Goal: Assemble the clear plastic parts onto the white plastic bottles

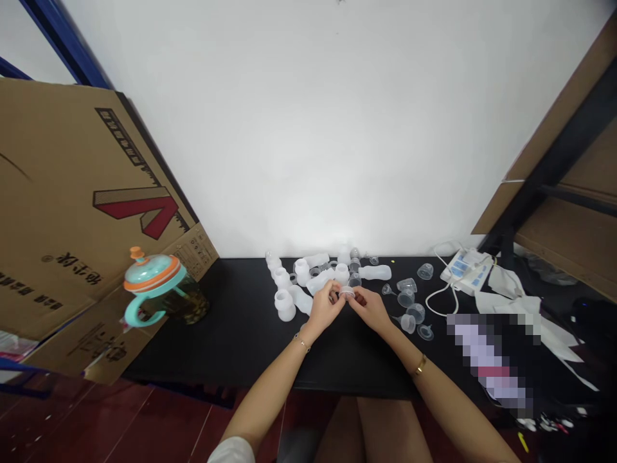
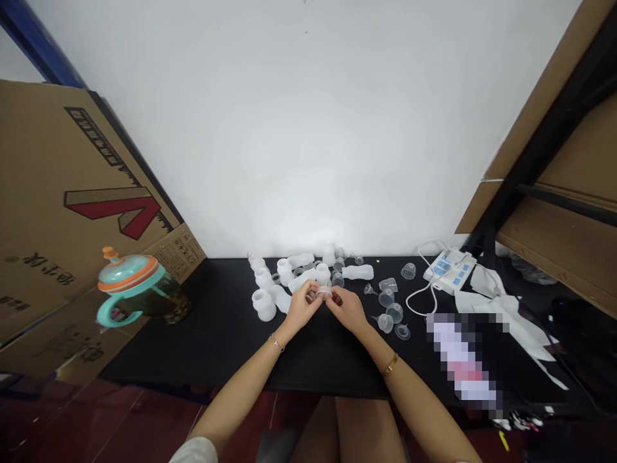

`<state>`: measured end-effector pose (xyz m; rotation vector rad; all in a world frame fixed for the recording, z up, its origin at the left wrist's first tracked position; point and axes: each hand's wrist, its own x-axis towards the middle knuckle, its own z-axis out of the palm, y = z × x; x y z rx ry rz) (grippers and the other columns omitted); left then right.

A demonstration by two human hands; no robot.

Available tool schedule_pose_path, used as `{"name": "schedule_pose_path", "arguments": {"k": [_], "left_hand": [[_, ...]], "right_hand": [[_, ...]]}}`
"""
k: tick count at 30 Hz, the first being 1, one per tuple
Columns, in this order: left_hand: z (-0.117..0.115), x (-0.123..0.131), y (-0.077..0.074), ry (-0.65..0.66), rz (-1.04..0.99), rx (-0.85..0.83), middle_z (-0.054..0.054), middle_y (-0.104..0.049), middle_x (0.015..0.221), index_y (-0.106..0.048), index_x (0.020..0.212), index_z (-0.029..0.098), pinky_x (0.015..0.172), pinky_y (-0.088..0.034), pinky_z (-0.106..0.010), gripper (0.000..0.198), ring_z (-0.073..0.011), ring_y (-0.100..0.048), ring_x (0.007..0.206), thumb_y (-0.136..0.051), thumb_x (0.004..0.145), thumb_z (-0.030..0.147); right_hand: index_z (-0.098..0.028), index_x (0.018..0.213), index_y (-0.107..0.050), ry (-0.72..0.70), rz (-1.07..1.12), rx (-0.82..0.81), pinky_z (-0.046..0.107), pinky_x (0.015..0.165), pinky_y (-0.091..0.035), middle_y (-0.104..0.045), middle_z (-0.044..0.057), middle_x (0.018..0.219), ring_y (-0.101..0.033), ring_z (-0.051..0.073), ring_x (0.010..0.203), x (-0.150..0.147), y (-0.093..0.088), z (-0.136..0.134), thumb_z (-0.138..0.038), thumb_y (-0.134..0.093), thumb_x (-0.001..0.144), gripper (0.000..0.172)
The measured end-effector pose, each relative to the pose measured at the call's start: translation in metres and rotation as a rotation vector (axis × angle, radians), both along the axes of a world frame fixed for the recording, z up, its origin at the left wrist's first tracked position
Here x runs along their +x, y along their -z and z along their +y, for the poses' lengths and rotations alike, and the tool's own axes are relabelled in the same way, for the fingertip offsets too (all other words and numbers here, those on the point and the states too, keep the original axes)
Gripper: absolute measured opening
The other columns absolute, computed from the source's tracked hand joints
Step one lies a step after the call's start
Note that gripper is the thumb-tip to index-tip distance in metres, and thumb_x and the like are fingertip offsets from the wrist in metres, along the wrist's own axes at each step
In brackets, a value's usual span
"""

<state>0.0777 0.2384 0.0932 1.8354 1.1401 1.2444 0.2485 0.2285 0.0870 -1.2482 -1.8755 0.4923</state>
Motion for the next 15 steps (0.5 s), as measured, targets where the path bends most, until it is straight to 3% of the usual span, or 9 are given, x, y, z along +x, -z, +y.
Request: {"name": "schedule_pose_path", "arguments": {"k": [7,15], "left_hand": [[0.0016,-0.0012,-0.0001,0.031,0.059,-0.024,0.002,-0.058,0.067,-0.066,0.084,0.018,0.055,-0.036,-0.022,0.013,-0.0117,-0.049,0.059,-0.058,0.084,0.028],[0.0027,-0.0017,0.0000,0.046,0.039,-0.051,0.004,-0.047,0.058,-0.063,0.072,0.015,0.052,-0.031,-0.021,0.021,-0.0093,-0.042,0.054,-0.056,0.084,0.030]], "right_hand": [[-0.021,0.093,-0.068,-0.003,0.035,-0.016,0.025,0.055,-0.040,-0.063,0.000,0.067,-0.056,0.015,0.058,-0.0006,-0.0009,-0.0010,-0.040,-0.053,0.093,0.025],[-0.020,0.091,-0.068,-0.006,0.058,-0.003,0.024,0.053,-0.039,-0.062,0.000,0.065,-0.054,0.014,0.057,-0.0016,-0.0016,-0.0021,-0.040,-0.054,0.093,0.024]]}}
